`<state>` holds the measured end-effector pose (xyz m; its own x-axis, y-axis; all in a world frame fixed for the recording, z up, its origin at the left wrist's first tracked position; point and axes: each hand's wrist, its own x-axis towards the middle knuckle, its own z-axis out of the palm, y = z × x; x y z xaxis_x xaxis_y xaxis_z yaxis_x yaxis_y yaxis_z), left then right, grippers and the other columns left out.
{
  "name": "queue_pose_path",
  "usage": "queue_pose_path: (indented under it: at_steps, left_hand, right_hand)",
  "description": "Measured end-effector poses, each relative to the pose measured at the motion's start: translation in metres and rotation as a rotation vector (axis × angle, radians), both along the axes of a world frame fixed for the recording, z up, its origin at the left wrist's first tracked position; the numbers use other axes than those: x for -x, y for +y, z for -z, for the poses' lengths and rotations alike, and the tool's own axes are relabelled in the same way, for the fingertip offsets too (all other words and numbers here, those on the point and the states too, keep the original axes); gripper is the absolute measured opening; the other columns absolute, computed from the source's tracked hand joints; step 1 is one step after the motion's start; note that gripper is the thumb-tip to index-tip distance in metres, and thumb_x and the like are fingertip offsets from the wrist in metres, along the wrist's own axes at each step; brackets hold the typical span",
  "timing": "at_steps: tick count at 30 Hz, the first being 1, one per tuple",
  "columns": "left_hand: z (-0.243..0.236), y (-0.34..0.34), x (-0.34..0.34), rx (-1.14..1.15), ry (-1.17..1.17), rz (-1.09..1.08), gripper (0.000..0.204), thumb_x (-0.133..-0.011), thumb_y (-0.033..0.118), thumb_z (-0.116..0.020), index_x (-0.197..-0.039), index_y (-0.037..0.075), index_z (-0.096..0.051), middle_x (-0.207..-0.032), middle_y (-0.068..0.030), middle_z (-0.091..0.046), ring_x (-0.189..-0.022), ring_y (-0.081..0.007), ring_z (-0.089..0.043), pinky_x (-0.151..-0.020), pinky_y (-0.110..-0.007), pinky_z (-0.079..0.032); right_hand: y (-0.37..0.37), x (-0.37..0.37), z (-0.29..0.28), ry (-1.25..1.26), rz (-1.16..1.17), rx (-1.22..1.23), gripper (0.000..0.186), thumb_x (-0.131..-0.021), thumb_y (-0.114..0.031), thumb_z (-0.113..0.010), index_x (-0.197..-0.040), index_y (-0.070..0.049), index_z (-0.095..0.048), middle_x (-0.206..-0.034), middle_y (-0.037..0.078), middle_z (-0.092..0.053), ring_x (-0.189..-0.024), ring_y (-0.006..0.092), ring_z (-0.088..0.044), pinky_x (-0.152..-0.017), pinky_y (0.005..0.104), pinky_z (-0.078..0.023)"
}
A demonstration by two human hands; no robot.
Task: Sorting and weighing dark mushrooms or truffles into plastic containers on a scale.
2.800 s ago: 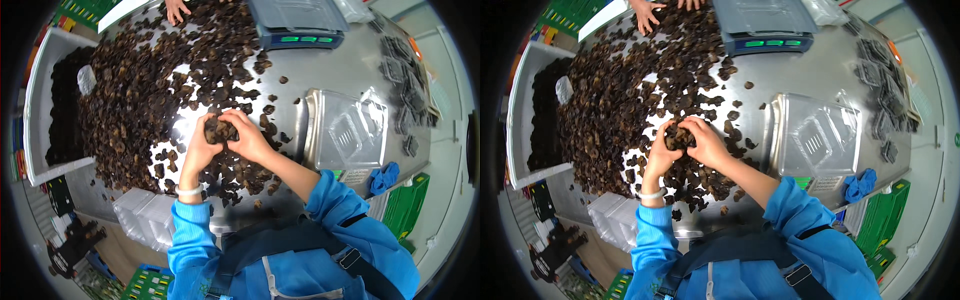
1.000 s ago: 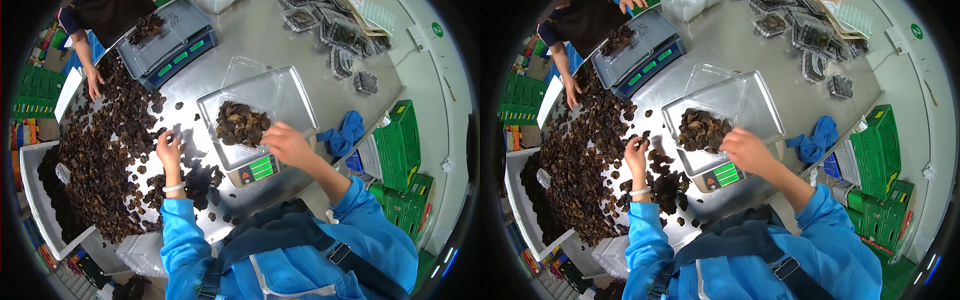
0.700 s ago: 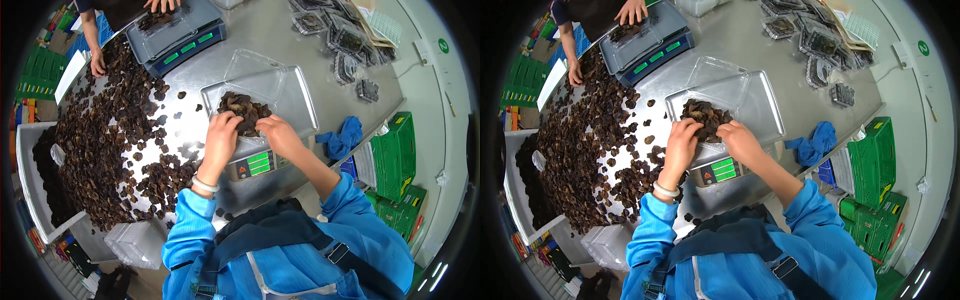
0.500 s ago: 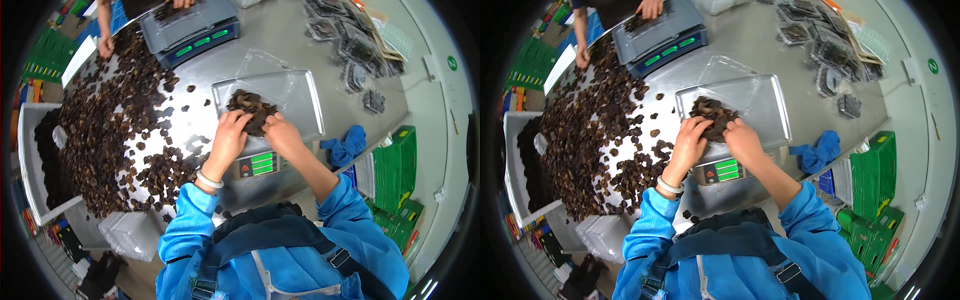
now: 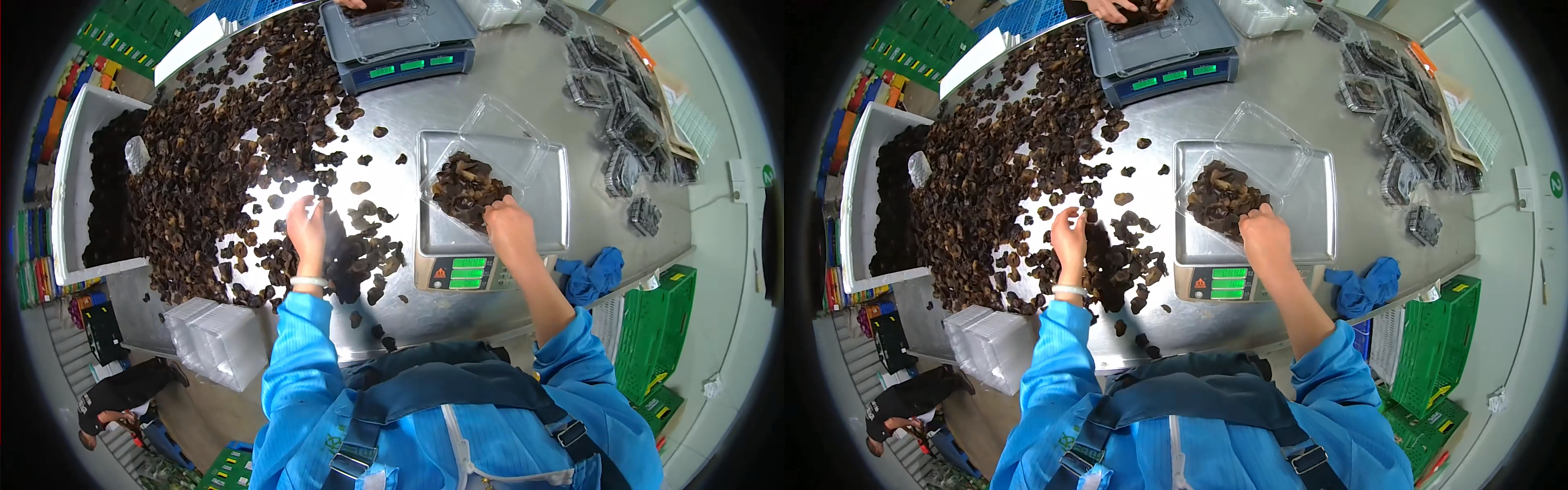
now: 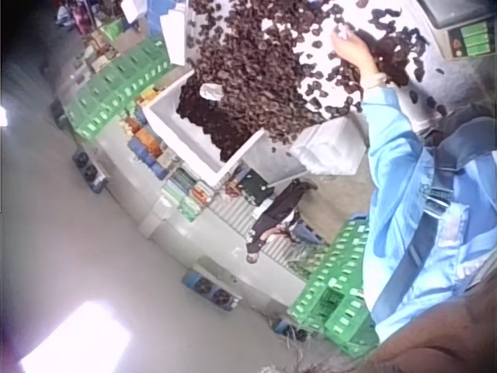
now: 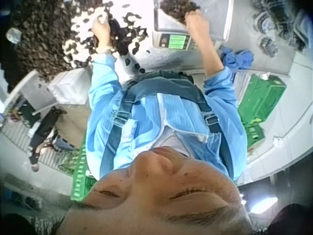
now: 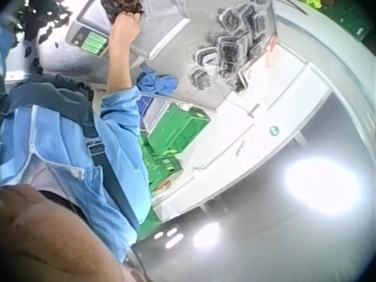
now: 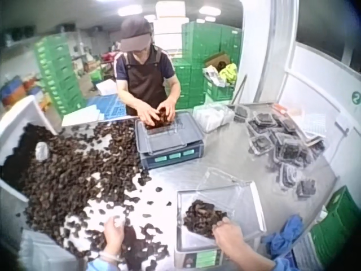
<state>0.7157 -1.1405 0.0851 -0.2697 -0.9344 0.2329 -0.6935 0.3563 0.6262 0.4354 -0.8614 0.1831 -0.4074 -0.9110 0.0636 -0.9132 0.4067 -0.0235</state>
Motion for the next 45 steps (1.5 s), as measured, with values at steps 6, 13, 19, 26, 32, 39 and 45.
queue_pose_path:
  at_steps: [6, 13, 19, 26, 32, 39, 45]
  left_hand:
    - [0.028, -0.022, 0.006, -0.06, -0.244, 0.164, 0.022, -0.079, 0.008, -0.067, -0.1, 0.006, -0.072, -0.083, -0.0139, -0.072, -0.078, -0.0328, -0.069, -0.072, -0.045, -0.056]
    - [-0.072, 0.044, 0.092, -0.297, 0.464, 0.377, 0.023, -0.084, 0.001, -0.068, -0.107, 0.003, -0.069, -0.092, -0.0069, -0.071, -0.084, -0.0152, -0.067, -0.076, -0.029, -0.053]
    - [-0.13, 0.107, 0.164, 0.065, 0.077, 0.93, 0.032, -0.086, 0.003, -0.07, -0.118, 0.005, -0.067, -0.113, -0.0153, -0.065, -0.109, -0.0332, -0.06, -0.096, -0.041, -0.049]
    - [-0.05, 0.047, 0.106, -0.015, 0.126, 0.414, 0.02, -0.088, 0.002, -0.065, -0.108, 0.001, -0.068, -0.107, -0.0153, -0.066, -0.098, -0.0341, -0.065, -0.085, -0.045, -0.054]
    - [0.072, 0.014, 0.079, 0.149, -0.171, 0.477, 0.015, -0.075, -0.007, -0.049, -0.085, -0.002, -0.06, -0.092, -0.024, -0.062, -0.097, -0.0453, -0.058, -0.092, -0.052, -0.046]
    - [-0.036, 0.035, 0.035, -0.124, 0.389, 0.117, 0.019, -0.092, 0.009, -0.061, -0.11, 0.004, -0.067, -0.103, -0.0146, -0.07, -0.094, -0.0325, -0.068, -0.084, -0.041, -0.053]
    - [-0.113, 0.022, -0.166, -0.082, 0.687, -0.271, 0.036, -0.094, 0.015, -0.062, -0.13, 0.008, -0.059, -0.093, -0.0073, -0.071, -0.083, -0.017, -0.066, -0.075, -0.032, -0.053]
  right_hand:
    - [-0.001, 0.003, -0.002, -0.173, -0.037, -0.027, 0.003, -0.075, -0.008, -0.067, -0.077, -0.006, -0.068, -0.079, 0.005, -0.07, -0.088, 0.0267, -0.065, -0.068, 0.0405, -0.056]
    - [0.068, 0.003, -0.074, -1.001, 0.356, 0.35, 0.007, -0.087, -0.007, -0.073, -0.092, -0.003, -0.07, -0.081, 0.004, -0.07, -0.072, 0.0125, -0.062, -0.066, 0.0293, -0.05]
    - [0.088, -0.019, -0.054, -1.01, 0.277, 0.212, 0.009, -0.088, -0.008, -0.074, -0.093, -0.001, -0.069, -0.083, 0.007, -0.068, -0.072, 0.0141, -0.061, -0.065, 0.0301, -0.049]
    - [0.116, -0.046, -0.051, -0.955, 0.222, 0.207, 0.009, -0.087, -0.009, -0.073, -0.093, -0.003, -0.07, -0.084, 0.012, -0.068, -0.075, 0.0273, -0.065, -0.069, 0.037, -0.052]
    - [0.117, -0.079, -0.032, -0.825, -0.063, 0.126, 0.007, -0.084, -0.008, -0.074, -0.09, -0.005, -0.07, -0.083, 0.012, -0.068, -0.077, 0.0311, -0.066, -0.07, 0.0402, -0.052]
    - [0.085, -0.1, -0.061, -0.862, -0.307, -0.02, 0.01, -0.082, -0.006, -0.073, -0.091, -0.004, -0.07, -0.085, 0.012, -0.069, -0.081, 0.031, -0.067, -0.073, 0.0408, -0.054]
    - [0.075, -0.072, -0.052, -0.725, -0.621, -0.016, 0.007, -0.084, -0.013, -0.072, -0.089, -0.009, -0.07, -0.087, 0.011, -0.07, -0.087, 0.0325, -0.067, -0.077, 0.0434, -0.054]
